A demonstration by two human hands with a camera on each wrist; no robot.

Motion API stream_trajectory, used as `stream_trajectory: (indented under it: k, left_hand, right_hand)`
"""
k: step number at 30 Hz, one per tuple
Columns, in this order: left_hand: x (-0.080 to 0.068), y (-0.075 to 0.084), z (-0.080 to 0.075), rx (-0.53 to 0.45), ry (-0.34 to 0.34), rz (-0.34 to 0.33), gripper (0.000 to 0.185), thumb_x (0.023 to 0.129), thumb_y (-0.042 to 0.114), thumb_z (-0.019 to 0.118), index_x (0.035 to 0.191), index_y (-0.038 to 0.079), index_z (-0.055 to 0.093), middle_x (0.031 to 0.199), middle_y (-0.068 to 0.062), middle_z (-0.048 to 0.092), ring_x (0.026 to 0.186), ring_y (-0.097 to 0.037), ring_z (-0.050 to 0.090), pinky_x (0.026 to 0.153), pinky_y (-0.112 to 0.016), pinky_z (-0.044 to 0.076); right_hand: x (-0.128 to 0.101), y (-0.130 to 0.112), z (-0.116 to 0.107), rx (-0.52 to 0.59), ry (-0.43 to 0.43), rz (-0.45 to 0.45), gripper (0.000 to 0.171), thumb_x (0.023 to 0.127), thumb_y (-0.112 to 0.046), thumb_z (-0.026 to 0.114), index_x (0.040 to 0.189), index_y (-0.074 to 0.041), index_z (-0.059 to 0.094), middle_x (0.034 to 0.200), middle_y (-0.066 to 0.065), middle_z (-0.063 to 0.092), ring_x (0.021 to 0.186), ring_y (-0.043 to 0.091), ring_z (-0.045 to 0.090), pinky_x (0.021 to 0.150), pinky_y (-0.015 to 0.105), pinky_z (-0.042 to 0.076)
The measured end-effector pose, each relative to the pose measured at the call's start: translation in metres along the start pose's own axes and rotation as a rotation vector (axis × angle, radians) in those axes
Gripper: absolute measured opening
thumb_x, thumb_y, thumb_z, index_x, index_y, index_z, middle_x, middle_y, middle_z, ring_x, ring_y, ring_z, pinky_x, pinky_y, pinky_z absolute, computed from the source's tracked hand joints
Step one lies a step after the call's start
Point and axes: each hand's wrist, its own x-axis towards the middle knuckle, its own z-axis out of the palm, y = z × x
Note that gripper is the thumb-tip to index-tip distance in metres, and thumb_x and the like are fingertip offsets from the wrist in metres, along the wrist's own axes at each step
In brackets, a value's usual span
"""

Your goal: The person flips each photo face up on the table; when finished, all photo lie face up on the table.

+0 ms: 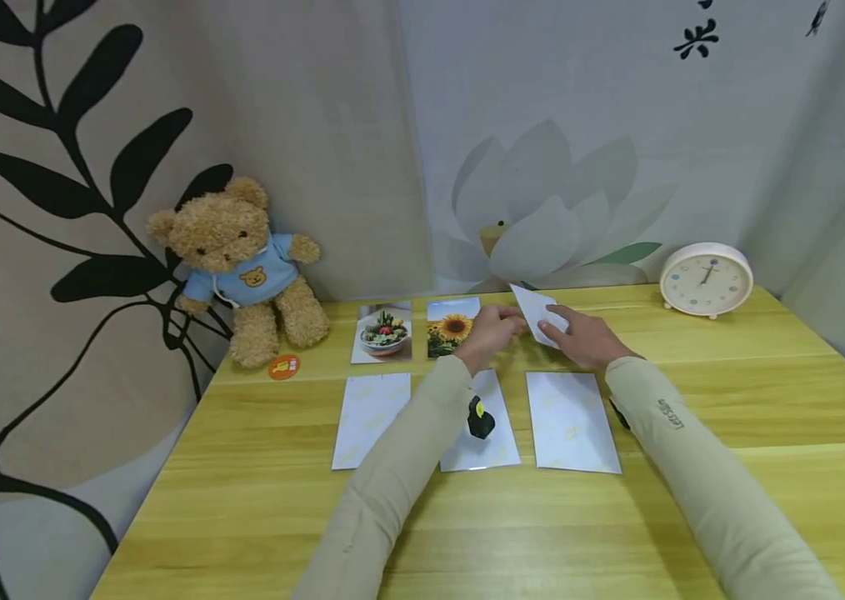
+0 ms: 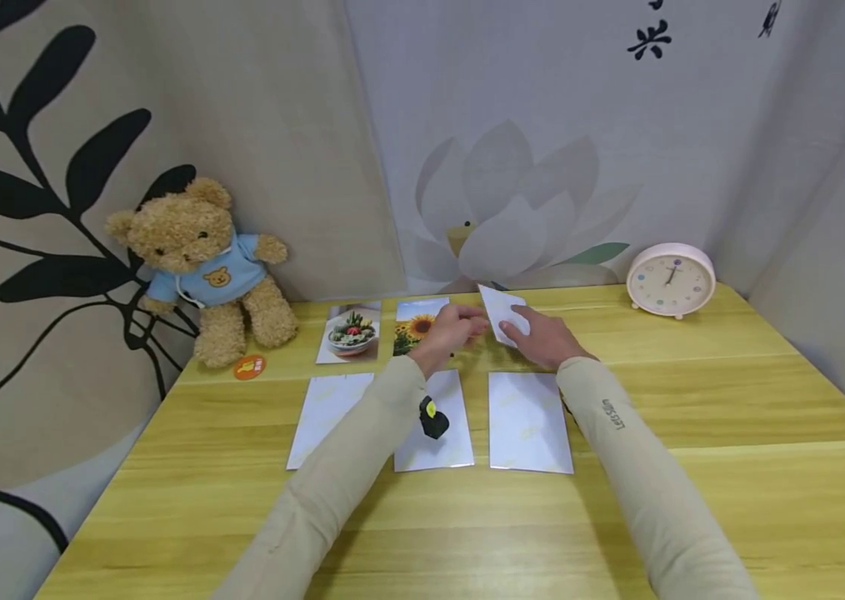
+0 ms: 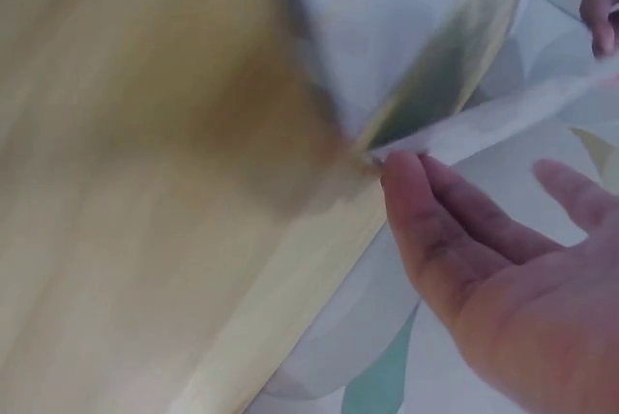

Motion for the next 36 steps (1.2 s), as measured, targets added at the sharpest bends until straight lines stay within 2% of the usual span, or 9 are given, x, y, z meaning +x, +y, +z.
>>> stream_trajectory:
  k: [5,10,13,16,20,21,28,34,36]
  left_hand:
    - [0.004,-0.001,0.002,-0.063,0.038,0.058,0.038,0.102,0.01,0.056,0.14,0.006,0.059,0.131,-0.019,0.064,0.124,-0.038,0.061,0.103,-0.052,0.051]
    - [0.006,-0.003,0.005,-0.102,0.049,0.059,0.04,0.103,0.015,0.058,0.143,0.019,0.058,0.135,-0.017,0.063,0.123,-0.036,0.061,0.103,-0.053,0.051]
    - [0.006,-0.004,0.005,-0.12,0.023,0.042,0.041,0.103,0.025,0.059,0.143,0.03,0.056,0.14,-0.015,0.06,0.101,-0.027,0.065,0.097,-0.051,0.052]
    - [0.007,-0.004,0.004,-0.133,-0.012,0.02,0.041,0.101,0.036,0.06,0.141,0.041,0.054,0.148,-0.011,0.054,0.112,-0.022,0.063,0.1,-0.054,0.05]
    - [0.009,-0.003,0.004,-0.143,-0.038,0.014,0.043,0.098,0.046,0.062,0.14,0.049,0.052,0.159,-0.008,0.041,0.141,-0.035,0.046,0.107,-0.063,0.045]
    - [0.009,-0.002,0.004,-0.137,-0.037,0.018,0.044,0.097,0.047,0.063,0.139,0.049,0.052,0.16,-0.007,0.039,0.14,-0.035,0.047,0.106,-0.062,0.046]
    - [0.008,-0.003,0.007,-0.042,0.029,0.018,0.049,0.093,0.043,0.071,0.14,0.038,0.056,0.152,-0.008,0.047,0.107,-0.028,0.058,0.096,-0.053,0.051]
    - [0.004,-0.007,0.005,0.022,0.081,-0.019,0.053,0.094,0.035,0.071,0.142,0.022,0.055,0.147,-0.011,0.053,0.122,-0.028,0.059,0.102,-0.048,0.05]
    - [0.002,-0.007,0.003,0.016,0.086,-0.021,0.052,0.096,0.034,0.069,0.143,0.02,0.054,0.142,-0.013,0.056,0.118,-0.031,0.061,0.096,-0.048,0.052]
  right_hand:
    - [0.0,-0.011,-0.001,0.109,-0.004,-0.024,0.067,0.104,-0.06,0.033,0.162,-0.027,0.023,0.132,0.023,0.062,0.111,0.035,0.063,0.093,0.05,0.051]
    - [0.0,-0.018,-0.004,0.312,-0.034,-0.014,0.063,0.105,-0.057,0.035,0.161,-0.031,0.02,0.141,0.026,0.056,0.109,0.038,0.064,0.086,0.044,0.056]
    - [-0.001,-0.02,-0.007,0.504,-0.055,0.006,0.06,0.107,-0.051,0.037,0.161,-0.031,0.021,0.15,0.025,0.049,0.124,0.041,0.059,0.095,0.049,0.055]
    - [-0.001,-0.02,-0.011,0.67,-0.052,-0.001,0.06,0.108,-0.048,0.036,0.161,-0.026,0.022,0.153,0.022,0.044,0.134,0.041,0.052,0.106,0.054,0.049]
    - [-0.003,-0.018,-0.014,0.775,-0.026,-0.018,0.065,0.107,-0.052,0.035,0.161,-0.02,0.023,0.152,0.019,0.044,0.134,0.033,0.052,0.109,0.048,0.048]
    - [-0.004,-0.018,-0.014,0.789,-0.021,-0.019,0.065,0.106,-0.052,0.035,0.161,-0.019,0.023,0.151,0.018,0.044,0.131,0.029,0.054,0.108,0.045,0.05]
    - [-0.007,-0.009,-0.017,0.901,0.009,-0.013,0.059,0.107,-0.041,0.044,0.158,-0.014,0.032,0.144,0.008,0.049,0.106,0.003,0.062,0.099,0.03,0.056]
    - [-0.008,0.004,-0.019,0.965,0.195,-0.003,0.053,0.1,-0.016,0.063,0.149,-0.003,0.047,0.102,-0.016,0.068,0.091,-0.005,0.068,0.086,0.018,0.057]
    - [-0.008,0.008,-0.019,0.933,0.258,-0.012,0.054,0.097,-0.013,0.066,0.147,0.0,0.049,0.096,-0.019,0.069,0.087,-0.006,0.069,0.083,0.019,0.059]
